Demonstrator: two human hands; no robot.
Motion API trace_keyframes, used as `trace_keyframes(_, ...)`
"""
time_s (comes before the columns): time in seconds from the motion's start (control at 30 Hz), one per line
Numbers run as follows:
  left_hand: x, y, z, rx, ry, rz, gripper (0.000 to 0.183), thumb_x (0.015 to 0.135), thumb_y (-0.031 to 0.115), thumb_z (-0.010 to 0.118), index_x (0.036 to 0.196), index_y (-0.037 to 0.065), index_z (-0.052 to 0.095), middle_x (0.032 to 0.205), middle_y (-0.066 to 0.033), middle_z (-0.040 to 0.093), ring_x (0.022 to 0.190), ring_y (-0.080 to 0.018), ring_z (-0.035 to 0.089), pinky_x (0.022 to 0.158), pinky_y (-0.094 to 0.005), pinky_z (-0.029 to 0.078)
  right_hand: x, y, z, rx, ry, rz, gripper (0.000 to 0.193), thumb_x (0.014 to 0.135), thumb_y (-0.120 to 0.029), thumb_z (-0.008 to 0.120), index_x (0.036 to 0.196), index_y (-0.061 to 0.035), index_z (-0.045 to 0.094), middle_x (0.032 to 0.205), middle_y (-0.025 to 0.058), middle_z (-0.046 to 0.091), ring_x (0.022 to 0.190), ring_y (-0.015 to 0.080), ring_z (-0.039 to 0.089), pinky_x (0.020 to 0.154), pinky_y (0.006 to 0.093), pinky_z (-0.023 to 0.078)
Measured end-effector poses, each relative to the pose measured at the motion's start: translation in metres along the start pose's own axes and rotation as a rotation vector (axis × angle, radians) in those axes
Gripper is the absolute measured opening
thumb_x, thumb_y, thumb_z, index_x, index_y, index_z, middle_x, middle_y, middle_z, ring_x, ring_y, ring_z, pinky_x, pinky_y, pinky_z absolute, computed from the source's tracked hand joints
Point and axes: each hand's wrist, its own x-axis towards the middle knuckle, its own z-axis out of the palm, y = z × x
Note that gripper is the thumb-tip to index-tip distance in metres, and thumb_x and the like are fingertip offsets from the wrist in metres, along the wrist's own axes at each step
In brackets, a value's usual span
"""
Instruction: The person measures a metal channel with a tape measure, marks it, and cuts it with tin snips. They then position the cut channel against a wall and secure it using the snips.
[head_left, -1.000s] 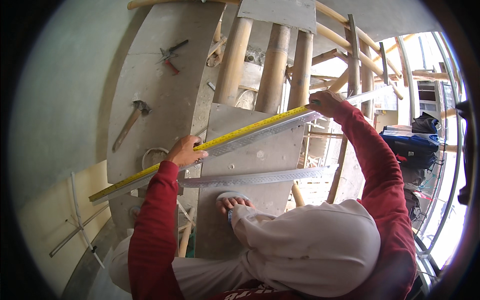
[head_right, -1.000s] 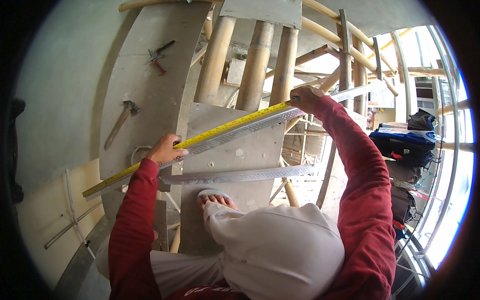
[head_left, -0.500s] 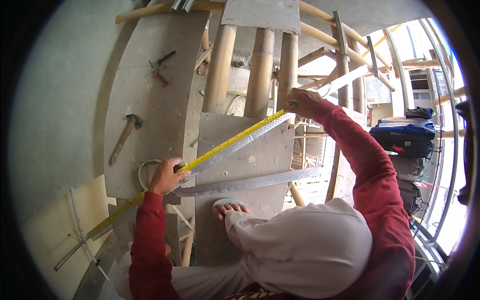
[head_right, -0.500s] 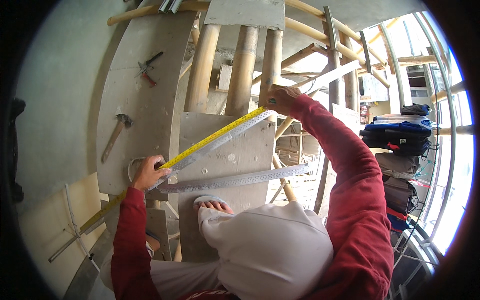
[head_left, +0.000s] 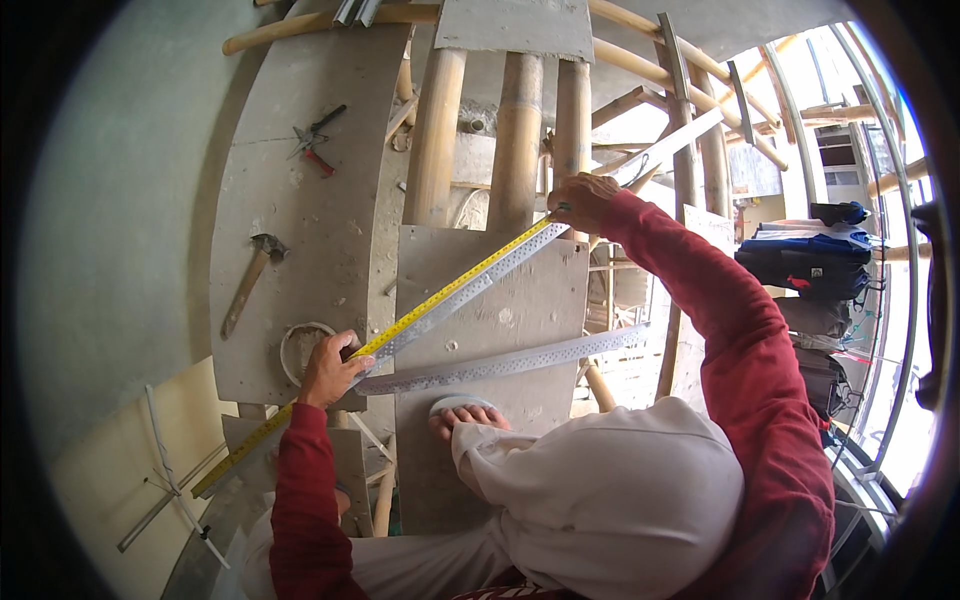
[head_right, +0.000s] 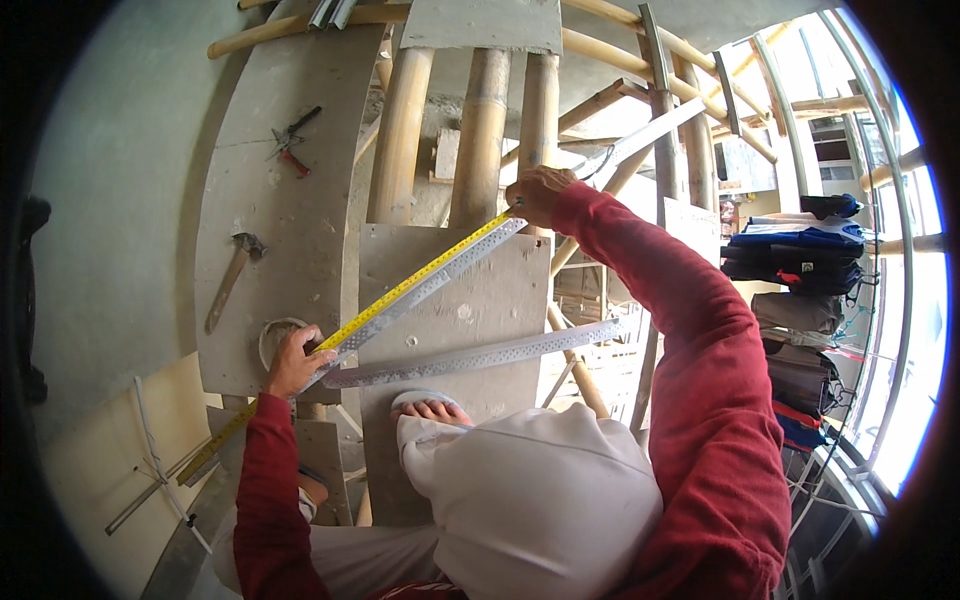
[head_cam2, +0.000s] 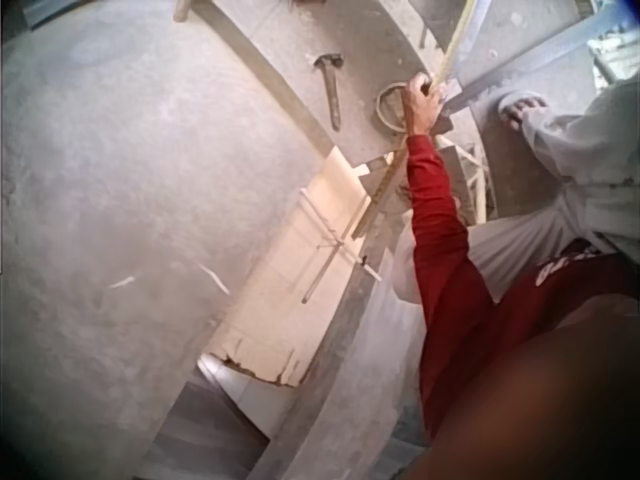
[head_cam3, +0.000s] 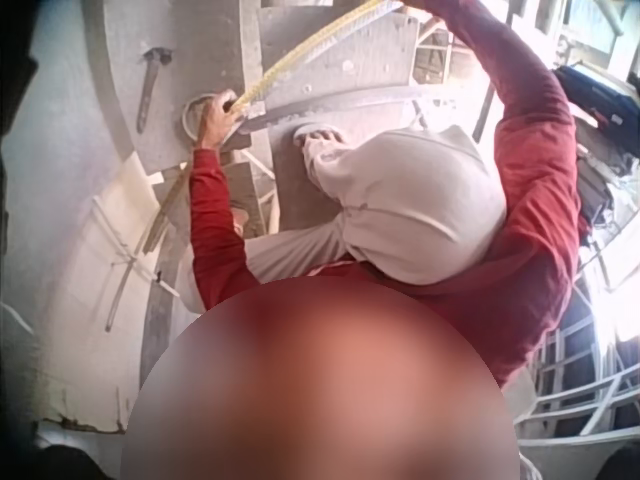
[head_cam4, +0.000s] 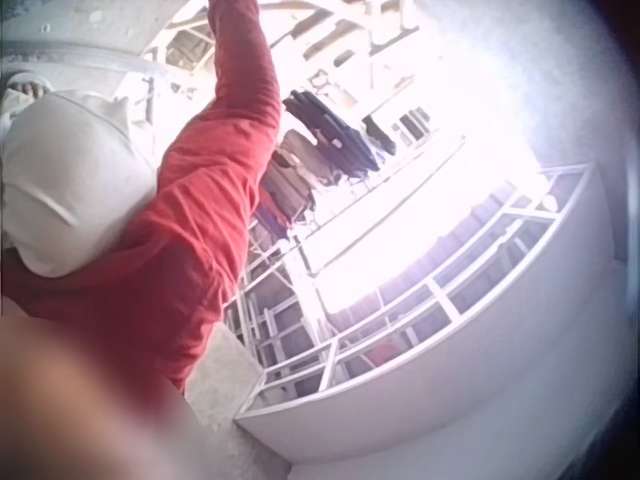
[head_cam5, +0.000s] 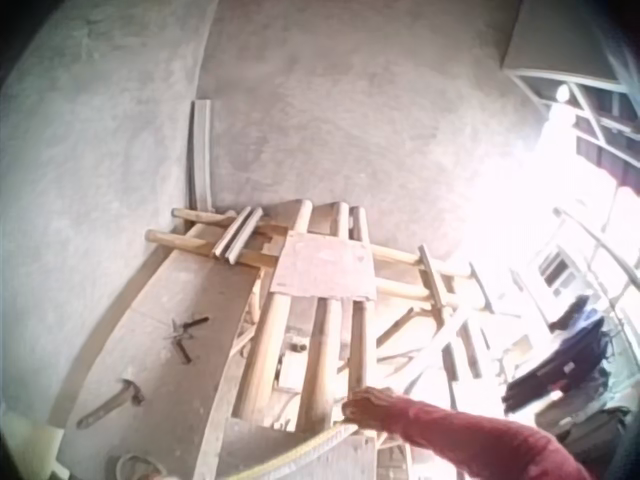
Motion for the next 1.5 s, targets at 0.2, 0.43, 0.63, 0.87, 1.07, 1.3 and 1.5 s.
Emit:
trace_keyframes(0.2,0.000,-0.001,0.003,-0.016,-0.041,-0.098,0.032,0.076,0.016,0.079,0.076,-0.002,0.053,0.066,-0.0164,0.054,0.060,-0.0292,0.050,0.060,-0.0407,0.041,0.014,-0.009,0.000,-0.102,-0.094,0.055,0.021,0.084,-0.036,0.070,0.086,-0.0145,0.070,0.082,0.0061,0.070,0.081,0.0282,0.068,0.072,0.0440,0.051)
trace_keyframes(0.43,0.000,-0.010,0.008,0.076,-0.040,-0.104,0.035,0.075,0.021,0.080,0.078,-0.002,0.053,0.071,-0.0193,0.055,0.064,-0.0299,0.052,0.063,-0.0423,0.042,0.019,-0.020,-0.009,-0.133,-0.159,0.098,0.023,0.084,-0.038,0.071,0.085,-0.0147,0.070,0.079,0.0044,0.070,0.081,0.0273,0.069,0.070,0.0441,0.051)
trace_keyframes(0.63,0.009,-0.011,0.004,0.162,-0.196,-0.267,0.055,0.074,0.031,0.082,0.110,-0.006,0.063,0.103,-0.0245,0.067,0.099,-0.0379,0.064,0.086,-0.0415,0.050,0.018,-0.025,-0.013,-0.166,-0.139,0.085,0.024,0.084,-0.038,0.071,0.084,-0.0146,0.069,0.081,0.0047,0.069,0.084,0.0276,0.068,0.072,0.0445,0.051)
trace_keyframes(0.87,0.039,0.031,-0.002,0.346,-0.122,-0.076,0.050,0.074,0.040,0.081,0.098,0.000,0.062,0.098,-0.0185,0.068,0.094,-0.0375,0.064,0.081,-0.0439,0.051,0.023,-0.029,-0.012,-0.187,-0.092,0.016,0.025,0.086,-0.038,0.069,0.083,-0.0130,0.067,0.085,0.0055,0.067,0.088,0.0279,0.066,0.076,0.0450,0.050)
trace_keyframes(1.07,0.122,0.094,0.043,0.096,0.040,0.130,0.043,0.082,0.038,0.076,0.097,0.000,0.063,0.098,-0.0192,0.068,0.090,-0.0358,0.066,0.077,-0.0433,0.052,0.026,-0.043,-0.016,-0.182,-0.086,-0.006,0.025,0.086,-0.037,0.068,0.083,-0.0121,0.067,0.085,0.0058,0.067,0.086,0.0292,0.066,0.078,0.0453,0.049)
trace_keyframes(1.3,0.170,0.114,0.069,-0.023,-0.125,0.089,0.031,0.087,0.027,0.071,0.090,-0.003,0.065,0.089,-0.0239,0.068,0.080,-0.0382,0.066,0.073,-0.0454,0.050,0.030,-0.056,-0.020,-0.199,-0.052,-0.006,0.022,0.084,-0.035,0.069,0.085,-0.0131,0.069,0.086,0.0074,0.067,0.091,0.0291,0.065,0.078,0.0454,0.049)
trace_keyframes(1.5,0.165,0.108,0.063,0.059,-0.045,0.195,0.027,0.086,0.022,0.069,0.082,-0.003,0.061,0.079,-0.0242,0.064,0.073,-0.0412,0.061,0.068,-0.0467,0.046,0.036,-0.072,-0.032,-0.194,-0.073,-0.015,0.020,0.083,-0.034,0.068,0.090,-0.0158,0.073,0.090,0.0071,0.069,0.094,0.0289,0.064,0.078,0.0441,0.050)
